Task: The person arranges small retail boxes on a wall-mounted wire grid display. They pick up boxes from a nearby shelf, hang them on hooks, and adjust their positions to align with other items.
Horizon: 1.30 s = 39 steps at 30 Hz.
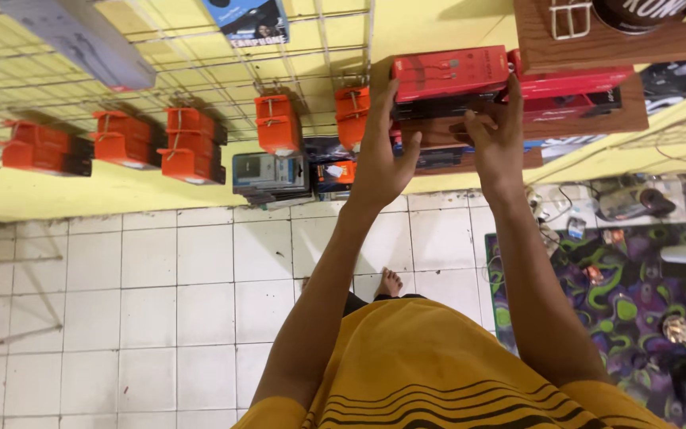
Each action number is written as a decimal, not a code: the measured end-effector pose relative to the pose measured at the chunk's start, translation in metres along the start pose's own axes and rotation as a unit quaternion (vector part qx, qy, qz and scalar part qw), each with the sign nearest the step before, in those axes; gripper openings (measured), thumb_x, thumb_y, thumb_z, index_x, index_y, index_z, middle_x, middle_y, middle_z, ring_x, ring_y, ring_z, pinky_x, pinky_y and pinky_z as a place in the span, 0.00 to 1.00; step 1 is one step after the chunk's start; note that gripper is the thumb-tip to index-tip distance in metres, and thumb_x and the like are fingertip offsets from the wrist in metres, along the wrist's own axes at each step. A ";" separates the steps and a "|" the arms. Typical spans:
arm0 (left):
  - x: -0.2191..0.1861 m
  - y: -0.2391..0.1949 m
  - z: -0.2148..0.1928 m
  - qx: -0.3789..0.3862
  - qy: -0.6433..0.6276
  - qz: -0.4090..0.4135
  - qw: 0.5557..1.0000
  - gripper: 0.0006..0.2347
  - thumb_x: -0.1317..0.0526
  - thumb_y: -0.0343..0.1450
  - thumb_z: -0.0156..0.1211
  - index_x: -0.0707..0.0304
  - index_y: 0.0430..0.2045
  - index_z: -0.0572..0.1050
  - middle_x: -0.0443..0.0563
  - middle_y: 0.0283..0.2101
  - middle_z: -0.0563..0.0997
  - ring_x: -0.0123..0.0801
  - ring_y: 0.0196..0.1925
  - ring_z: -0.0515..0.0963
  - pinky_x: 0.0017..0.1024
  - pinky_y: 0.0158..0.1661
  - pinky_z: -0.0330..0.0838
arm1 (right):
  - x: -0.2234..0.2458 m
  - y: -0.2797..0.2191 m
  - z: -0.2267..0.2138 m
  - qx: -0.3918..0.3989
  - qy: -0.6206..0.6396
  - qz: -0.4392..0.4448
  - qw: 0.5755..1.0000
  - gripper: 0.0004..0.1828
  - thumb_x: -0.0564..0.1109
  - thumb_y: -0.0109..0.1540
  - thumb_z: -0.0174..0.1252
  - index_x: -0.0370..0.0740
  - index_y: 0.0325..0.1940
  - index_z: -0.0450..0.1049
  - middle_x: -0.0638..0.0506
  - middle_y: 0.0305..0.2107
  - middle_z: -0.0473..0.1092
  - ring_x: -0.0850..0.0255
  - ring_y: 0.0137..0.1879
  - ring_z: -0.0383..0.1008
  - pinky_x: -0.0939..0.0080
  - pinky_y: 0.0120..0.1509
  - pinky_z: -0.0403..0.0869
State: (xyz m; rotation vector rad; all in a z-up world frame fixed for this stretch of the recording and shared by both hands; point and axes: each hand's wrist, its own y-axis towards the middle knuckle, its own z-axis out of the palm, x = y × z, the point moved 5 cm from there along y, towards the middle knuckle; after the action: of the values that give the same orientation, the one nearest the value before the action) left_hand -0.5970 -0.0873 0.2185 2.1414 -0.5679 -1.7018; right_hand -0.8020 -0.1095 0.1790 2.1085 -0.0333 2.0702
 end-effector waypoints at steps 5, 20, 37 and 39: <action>-0.010 -0.004 -0.002 -0.021 0.043 -0.033 0.998 0.32 0.69 0.72 0.61 0.63 0.73 0.55 0.62 0.74 0.61 0.53 0.77 0.63 0.42 0.73 0.61 | 0.019 -0.009 0.010 0.038 0.092 -0.019 0.995 0.43 0.35 0.74 0.52 0.48 0.84 0.33 0.36 0.60 0.67 0.50 0.57 0.80 0.51 0.61 0.84; -0.035 -0.092 -0.067 -0.110 -0.106 -0.054 0.987 0.33 0.74 0.72 0.62 0.66 0.72 0.51 0.59 0.66 0.63 0.44 0.69 0.70 0.41 0.68 0.68 | 0.086 -0.061 0.096 0.084 0.104 -0.192 0.972 0.38 0.25 0.73 0.54 0.42 0.82 0.45 0.40 0.67 0.63 0.56 0.71 0.68 0.57 0.75 0.73; -0.049 0.023 -0.211 -0.012 -0.127 -0.016 0.992 0.27 0.69 0.78 0.56 0.63 0.74 0.56 0.60 0.71 0.67 0.40 0.67 0.76 0.33 0.59 0.80 | 0.204 -0.016 0.253 0.100 0.017 -0.294 0.950 0.37 0.23 0.73 0.51 0.33 0.82 0.45 0.39 0.68 0.64 0.57 0.69 0.70 0.59 0.73 0.76; -0.045 0.028 -0.212 -0.001 -0.152 -0.014 0.988 0.27 0.70 0.79 0.55 0.62 0.75 0.56 0.59 0.72 0.67 0.40 0.68 0.76 0.33 0.58 0.80 | 0.199 -0.011 0.255 0.090 0.008 -0.277 0.957 0.36 0.23 0.74 0.52 0.35 0.83 0.45 0.41 0.66 0.67 0.59 0.67 0.75 0.61 0.71 0.77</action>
State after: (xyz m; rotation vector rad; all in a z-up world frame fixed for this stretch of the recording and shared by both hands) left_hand -0.4016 -0.0841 0.3170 1.9069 -0.6168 -2.0617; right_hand -0.5433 -0.1141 0.3729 1.8973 0.6897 1.7953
